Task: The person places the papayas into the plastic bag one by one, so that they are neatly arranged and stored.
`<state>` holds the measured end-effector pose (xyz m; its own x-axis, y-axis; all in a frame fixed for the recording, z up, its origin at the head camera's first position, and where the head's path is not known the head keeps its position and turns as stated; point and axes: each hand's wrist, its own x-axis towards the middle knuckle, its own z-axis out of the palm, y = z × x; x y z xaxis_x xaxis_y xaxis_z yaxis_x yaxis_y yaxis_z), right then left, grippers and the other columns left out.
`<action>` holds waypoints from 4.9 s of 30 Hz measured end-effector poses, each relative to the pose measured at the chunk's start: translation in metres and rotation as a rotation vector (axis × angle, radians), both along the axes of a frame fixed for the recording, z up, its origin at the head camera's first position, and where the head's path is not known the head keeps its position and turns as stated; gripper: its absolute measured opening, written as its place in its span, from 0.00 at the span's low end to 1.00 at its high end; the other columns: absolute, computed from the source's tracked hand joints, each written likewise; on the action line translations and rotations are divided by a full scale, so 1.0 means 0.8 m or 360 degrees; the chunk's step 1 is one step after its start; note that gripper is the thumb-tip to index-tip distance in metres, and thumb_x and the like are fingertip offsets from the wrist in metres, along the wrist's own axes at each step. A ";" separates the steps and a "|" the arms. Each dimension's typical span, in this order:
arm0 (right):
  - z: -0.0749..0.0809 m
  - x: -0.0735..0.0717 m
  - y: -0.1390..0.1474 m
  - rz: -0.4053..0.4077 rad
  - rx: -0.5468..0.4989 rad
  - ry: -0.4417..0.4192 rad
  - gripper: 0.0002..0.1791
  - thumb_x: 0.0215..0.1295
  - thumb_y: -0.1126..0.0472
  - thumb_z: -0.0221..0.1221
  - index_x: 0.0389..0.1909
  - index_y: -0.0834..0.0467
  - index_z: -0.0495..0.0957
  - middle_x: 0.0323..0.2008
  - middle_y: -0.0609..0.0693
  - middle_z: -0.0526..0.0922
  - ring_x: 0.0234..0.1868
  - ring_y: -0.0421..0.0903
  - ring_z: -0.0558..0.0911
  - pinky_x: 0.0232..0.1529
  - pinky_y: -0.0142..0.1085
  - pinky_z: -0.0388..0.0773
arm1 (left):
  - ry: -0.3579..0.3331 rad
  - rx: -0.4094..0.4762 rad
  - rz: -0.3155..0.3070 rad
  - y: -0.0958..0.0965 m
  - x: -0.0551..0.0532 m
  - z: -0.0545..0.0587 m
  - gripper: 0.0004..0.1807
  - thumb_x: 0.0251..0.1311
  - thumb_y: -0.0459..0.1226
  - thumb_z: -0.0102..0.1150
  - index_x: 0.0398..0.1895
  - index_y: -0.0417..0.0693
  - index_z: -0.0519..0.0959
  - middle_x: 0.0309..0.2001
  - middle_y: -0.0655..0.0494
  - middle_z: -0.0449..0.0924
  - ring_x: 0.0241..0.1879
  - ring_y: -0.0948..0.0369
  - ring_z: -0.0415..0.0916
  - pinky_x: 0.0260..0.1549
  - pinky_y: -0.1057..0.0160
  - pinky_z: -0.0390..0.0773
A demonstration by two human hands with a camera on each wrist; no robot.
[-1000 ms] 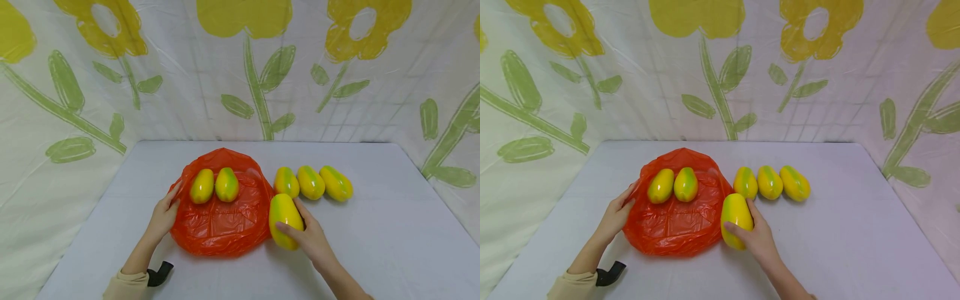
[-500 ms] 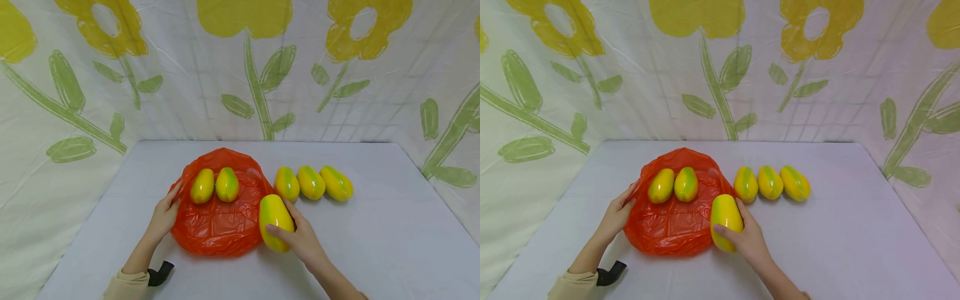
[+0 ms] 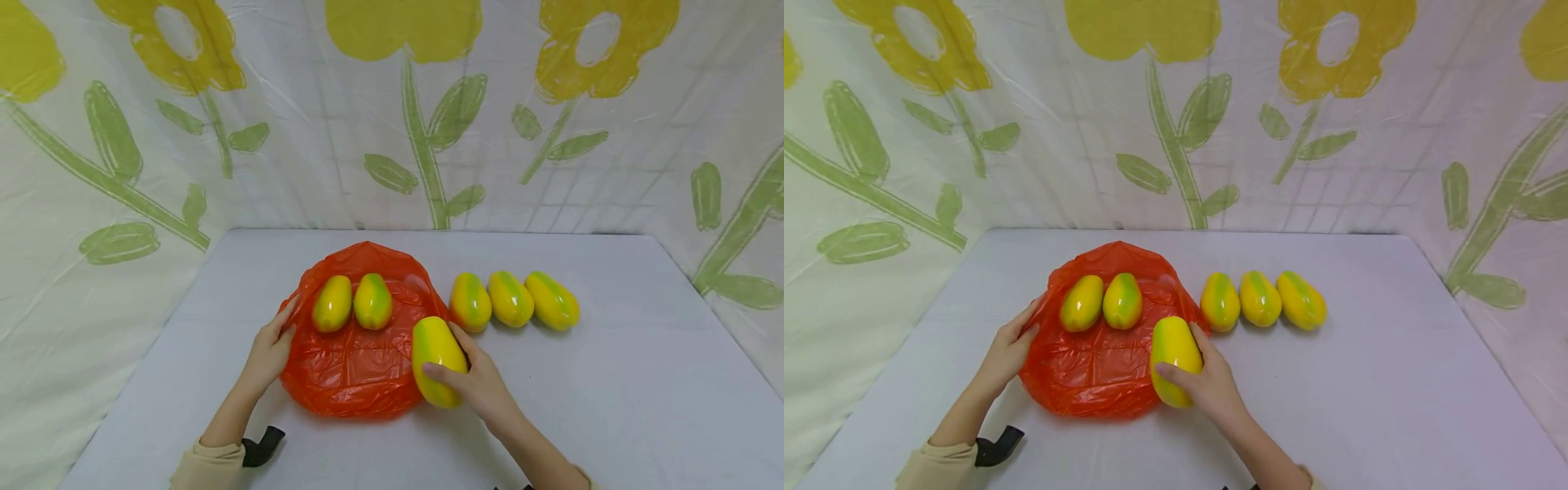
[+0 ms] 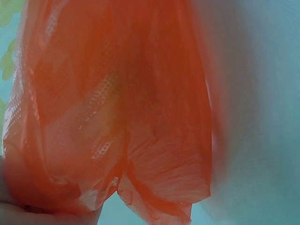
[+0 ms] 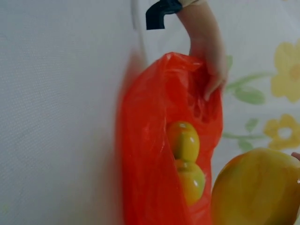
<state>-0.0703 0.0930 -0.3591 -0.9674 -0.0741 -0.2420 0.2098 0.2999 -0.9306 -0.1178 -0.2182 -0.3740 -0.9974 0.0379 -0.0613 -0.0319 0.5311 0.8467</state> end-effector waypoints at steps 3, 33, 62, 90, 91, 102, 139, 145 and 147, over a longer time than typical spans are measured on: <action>-0.001 -0.003 -0.003 0.0007 0.0001 0.0007 0.47 0.59 0.51 0.66 0.74 0.60 0.54 0.67 0.61 0.65 0.57 0.56 0.70 0.57 0.54 0.73 | 0.0000 0.0004 -0.0002 0.000 0.000 0.000 0.29 0.71 0.27 0.35 0.76 0.41 0.52 0.72 0.33 0.53 0.71 0.37 0.49 0.64 0.39 0.57; -0.004 -0.038 -0.036 0.0006 0.0071 0.0015 0.47 0.58 0.48 0.66 0.73 0.62 0.56 0.62 0.60 0.70 0.55 0.56 0.72 0.54 0.53 0.76 | 0.0027 0.0006 0.0016 0.001 0.000 0.000 0.29 0.71 0.27 0.36 0.75 0.40 0.53 0.71 0.33 0.54 0.71 0.38 0.51 0.65 0.40 0.57; 0.004 -0.089 -0.044 0.0014 0.0113 -0.0047 0.48 0.58 0.47 0.66 0.76 0.53 0.54 0.63 0.59 0.69 0.57 0.57 0.71 0.58 0.53 0.73 | 0.0021 -0.0009 0.0017 0.001 -0.001 -0.002 0.29 0.71 0.27 0.36 0.75 0.40 0.53 0.71 0.33 0.54 0.71 0.38 0.50 0.65 0.40 0.57; -0.007 -0.118 -0.046 0.0045 0.0262 -0.0013 0.50 0.59 0.50 0.65 0.75 0.63 0.50 0.68 0.63 0.64 0.59 0.58 0.70 0.60 0.53 0.70 | 0.0013 0.0018 0.0019 0.000 -0.003 -0.001 0.29 0.71 0.27 0.36 0.75 0.39 0.53 0.73 0.36 0.51 0.73 0.42 0.45 0.68 0.43 0.52; -0.007 -0.119 -0.046 0.0047 0.0272 -0.0011 0.50 0.59 0.50 0.65 0.75 0.63 0.50 0.69 0.63 0.63 0.59 0.58 0.69 0.60 0.53 0.70 | 0.0010 0.0017 0.0020 0.000 -0.003 -0.001 0.29 0.71 0.27 0.36 0.75 0.39 0.53 0.73 0.36 0.51 0.73 0.42 0.45 0.67 0.43 0.52; -0.016 -0.139 -0.049 0.0045 0.0348 -0.0027 0.49 0.58 0.50 0.66 0.74 0.65 0.51 0.66 0.63 0.67 0.58 0.58 0.71 0.59 0.52 0.72 | 0.0005 0.0024 0.0014 0.001 -0.003 -0.002 0.29 0.71 0.27 0.36 0.76 0.41 0.53 0.73 0.35 0.52 0.73 0.41 0.47 0.67 0.42 0.54; -0.049 -0.178 -0.055 0.0009 0.0274 -0.0081 0.45 0.59 0.49 0.65 0.71 0.64 0.56 0.60 0.61 0.71 0.55 0.57 0.72 0.59 0.51 0.72 | 0.0002 0.0061 0.0009 0.007 -0.004 -0.003 0.29 0.72 0.28 0.37 0.76 0.43 0.53 0.73 0.35 0.53 0.72 0.40 0.47 0.66 0.41 0.55; -0.051 -0.180 -0.058 0.0045 0.0320 -0.0003 0.46 0.58 0.49 0.65 0.72 0.63 0.56 0.59 0.60 0.73 0.55 0.57 0.73 0.59 0.51 0.72 | 0.0004 0.0050 0.0012 0.007 -0.004 -0.004 0.29 0.72 0.28 0.37 0.76 0.42 0.53 0.72 0.34 0.53 0.72 0.40 0.48 0.66 0.41 0.54; -0.052 -0.180 -0.059 0.0065 0.0335 0.0026 0.46 0.59 0.49 0.66 0.72 0.62 0.56 0.59 0.60 0.73 0.55 0.57 0.73 0.60 0.51 0.71 | 0.0002 0.0047 0.0016 0.007 -0.003 -0.004 0.29 0.72 0.28 0.37 0.76 0.42 0.53 0.72 0.34 0.54 0.72 0.40 0.48 0.66 0.41 0.54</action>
<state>-0.2142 0.0456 -0.4008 -0.9686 -0.0630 -0.2407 0.1789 0.4962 -0.8496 -0.1206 -0.2125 -0.3772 -0.9978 0.0293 -0.0591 -0.0363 0.5053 0.8622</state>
